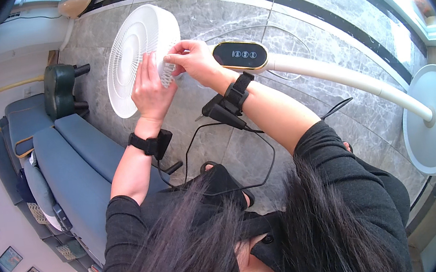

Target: The person retrieves a cordless drill from a drawer, walks to a standing fan, and uses the drill to remove and then reattach screws on the fan head. The person handles the fan head and the drill throughout the process.

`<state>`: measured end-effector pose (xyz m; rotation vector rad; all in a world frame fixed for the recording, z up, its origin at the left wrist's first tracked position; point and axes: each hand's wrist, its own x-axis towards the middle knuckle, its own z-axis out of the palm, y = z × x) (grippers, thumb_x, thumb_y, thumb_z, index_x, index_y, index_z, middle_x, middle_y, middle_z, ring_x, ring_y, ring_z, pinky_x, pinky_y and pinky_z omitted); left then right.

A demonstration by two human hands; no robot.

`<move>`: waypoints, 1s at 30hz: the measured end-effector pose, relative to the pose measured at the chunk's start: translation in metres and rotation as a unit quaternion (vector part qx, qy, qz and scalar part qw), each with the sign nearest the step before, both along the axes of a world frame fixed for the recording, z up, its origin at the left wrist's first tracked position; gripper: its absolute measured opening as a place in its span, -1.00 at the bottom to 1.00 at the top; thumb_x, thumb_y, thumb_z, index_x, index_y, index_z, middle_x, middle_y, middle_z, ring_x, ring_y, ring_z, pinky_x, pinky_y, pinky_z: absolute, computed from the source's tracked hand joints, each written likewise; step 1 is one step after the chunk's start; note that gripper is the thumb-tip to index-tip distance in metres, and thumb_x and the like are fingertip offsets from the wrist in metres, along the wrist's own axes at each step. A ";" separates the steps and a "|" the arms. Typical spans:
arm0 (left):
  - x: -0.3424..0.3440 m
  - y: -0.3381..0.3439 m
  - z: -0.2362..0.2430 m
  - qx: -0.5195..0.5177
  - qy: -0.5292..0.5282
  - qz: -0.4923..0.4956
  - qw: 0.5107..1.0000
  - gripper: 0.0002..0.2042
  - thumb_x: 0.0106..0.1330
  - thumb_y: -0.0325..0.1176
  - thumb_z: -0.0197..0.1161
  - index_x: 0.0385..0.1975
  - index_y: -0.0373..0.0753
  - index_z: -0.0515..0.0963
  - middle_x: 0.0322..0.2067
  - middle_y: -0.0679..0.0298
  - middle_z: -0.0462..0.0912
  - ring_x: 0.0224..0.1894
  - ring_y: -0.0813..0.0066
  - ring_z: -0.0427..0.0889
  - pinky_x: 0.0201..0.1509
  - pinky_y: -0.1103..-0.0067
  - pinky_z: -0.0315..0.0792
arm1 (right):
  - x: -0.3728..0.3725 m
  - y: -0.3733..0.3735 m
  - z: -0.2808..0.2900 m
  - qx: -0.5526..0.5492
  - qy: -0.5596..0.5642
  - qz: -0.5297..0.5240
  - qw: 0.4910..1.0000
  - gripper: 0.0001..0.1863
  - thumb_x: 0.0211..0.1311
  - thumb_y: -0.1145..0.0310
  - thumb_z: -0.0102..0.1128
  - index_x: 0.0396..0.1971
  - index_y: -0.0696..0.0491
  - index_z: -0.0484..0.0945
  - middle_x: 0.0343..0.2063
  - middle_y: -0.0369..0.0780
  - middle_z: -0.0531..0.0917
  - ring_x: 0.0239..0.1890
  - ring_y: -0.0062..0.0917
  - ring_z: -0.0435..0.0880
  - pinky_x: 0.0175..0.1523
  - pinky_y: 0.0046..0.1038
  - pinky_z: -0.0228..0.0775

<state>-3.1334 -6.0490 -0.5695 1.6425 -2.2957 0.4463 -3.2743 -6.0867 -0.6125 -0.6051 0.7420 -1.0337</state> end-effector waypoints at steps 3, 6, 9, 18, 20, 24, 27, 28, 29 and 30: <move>0.000 0.002 0.000 -0.006 -0.012 0.003 1.000 -0.29 -0.17 -0.39 0.32 0.16 -0.25 0.39 0.13 0.02 0.47 0.05 0.00 0.55 0.08 0.35 0.49 | 0.002 0.002 -0.004 0.022 0.010 -0.051 0.998 -0.65 0.07 0.39 0.41 -0.17 0.16 0.50 -0.44 -0.31 0.52 -0.45 -0.65 0.53 -0.39 -0.57 0.51; 0.000 0.006 -0.001 -0.001 -0.020 0.011 1.000 -0.27 -0.18 -0.38 0.32 0.18 -0.25 0.37 0.14 0.02 0.46 0.06 0.01 0.53 0.08 0.35 0.49 | 0.002 0.004 -0.005 0.011 0.069 -0.065 0.995 -0.54 0.03 0.37 0.46 -0.10 0.13 0.44 -0.40 -0.33 0.48 -0.36 -0.65 0.51 -0.32 -0.56 0.49; -0.002 0.008 0.000 -0.007 -0.048 0.024 0.999 -0.28 -0.18 -0.37 0.35 0.15 -0.27 0.36 0.12 0.05 0.47 0.06 0.08 0.55 0.10 0.38 0.49 | -0.001 0.005 -0.004 0.020 0.049 -0.048 0.997 -0.57 0.03 0.37 0.46 -0.12 0.09 0.46 -0.32 -0.30 0.48 -0.33 -0.64 0.50 -0.29 -0.61 0.45; -0.006 0.009 0.003 0.008 -0.077 0.043 0.996 -0.22 -0.24 -0.32 0.46 0.14 -0.26 0.35 0.11 0.05 0.47 0.07 0.13 0.54 0.07 0.41 0.50 | 0.004 0.005 -0.009 -0.063 0.089 -0.038 0.993 -0.86 0.15 0.39 0.36 -0.30 0.04 0.61 -0.40 -0.41 0.55 -0.23 -0.74 0.52 -0.19 -0.63 0.42; -0.007 0.007 0.001 -0.009 -0.081 0.042 0.996 -0.22 -0.24 -0.32 0.46 0.14 -0.25 0.35 0.10 0.06 0.48 0.06 0.13 0.54 0.06 0.41 0.50 | 0.004 0.005 -0.008 -0.167 0.147 -0.087 0.971 -0.89 0.10 0.39 0.35 -0.40 0.05 0.62 -0.45 -0.36 0.52 -0.31 -0.61 0.53 -0.23 -0.52 0.42; -0.006 0.004 -0.004 -0.039 -0.090 0.044 0.994 -0.23 -0.24 -0.32 0.46 0.14 -0.25 0.35 0.09 0.09 0.50 0.03 0.14 0.57 0.03 0.42 0.52 | -0.002 0.001 -0.002 -0.459 0.417 -0.212 0.755 -0.94 0.05 0.43 0.30 -0.50 0.04 0.58 -0.50 -0.27 0.52 -0.35 -0.38 0.56 -0.25 -0.40 0.43; -0.004 0.004 -0.006 -0.051 -0.095 0.041 0.993 -0.24 -0.23 -0.33 0.44 0.13 -0.24 0.36 0.08 0.11 0.51 0.00 0.13 0.59 0.01 0.43 0.54 | -0.001 0.004 0.003 -0.455 0.429 -0.203 0.753 -0.93 0.03 0.46 0.26 -0.54 0.04 0.54 -0.49 -0.23 0.53 -0.35 -0.27 0.57 -0.29 -0.33 0.44; -0.004 0.004 -0.006 -0.049 -0.091 0.039 0.994 -0.25 -0.22 -0.33 0.44 0.13 -0.24 0.36 0.08 0.10 0.51 0.00 0.13 0.59 0.01 0.43 0.54 | 0.001 0.005 0.003 -0.445 0.430 -0.207 0.758 -0.93 0.04 0.45 0.27 -0.52 0.06 0.54 -0.49 -0.24 0.55 -0.41 -0.30 0.57 -0.33 -0.36 0.44; -0.004 0.005 -0.006 -0.046 -0.089 0.040 0.994 -0.26 -0.22 -0.33 0.43 0.13 -0.23 0.37 0.08 0.10 0.51 0.00 0.13 0.59 0.00 0.42 0.54 | 0.002 0.006 0.004 -0.435 0.430 -0.209 0.763 -0.93 0.06 0.45 0.28 -0.51 0.08 0.55 -0.49 -0.24 0.56 -0.46 -0.33 0.56 -0.37 -0.39 0.44; -0.003 0.005 -0.006 -0.041 -0.088 0.042 0.994 -0.26 -0.21 -0.33 0.43 0.12 -0.23 0.37 0.08 0.10 0.51 0.00 0.13 0.59 0.00 0.42 0.54 | 0.004 0.007 0.004 -0.426 0.429 -0.212 0.768 -0.92 0.07 0.45 0.28 -0.49 0.09 0.56 -0.49 -0.24 0.57 -0.51 -0.35 0.56 -0.40 -0.42 0.44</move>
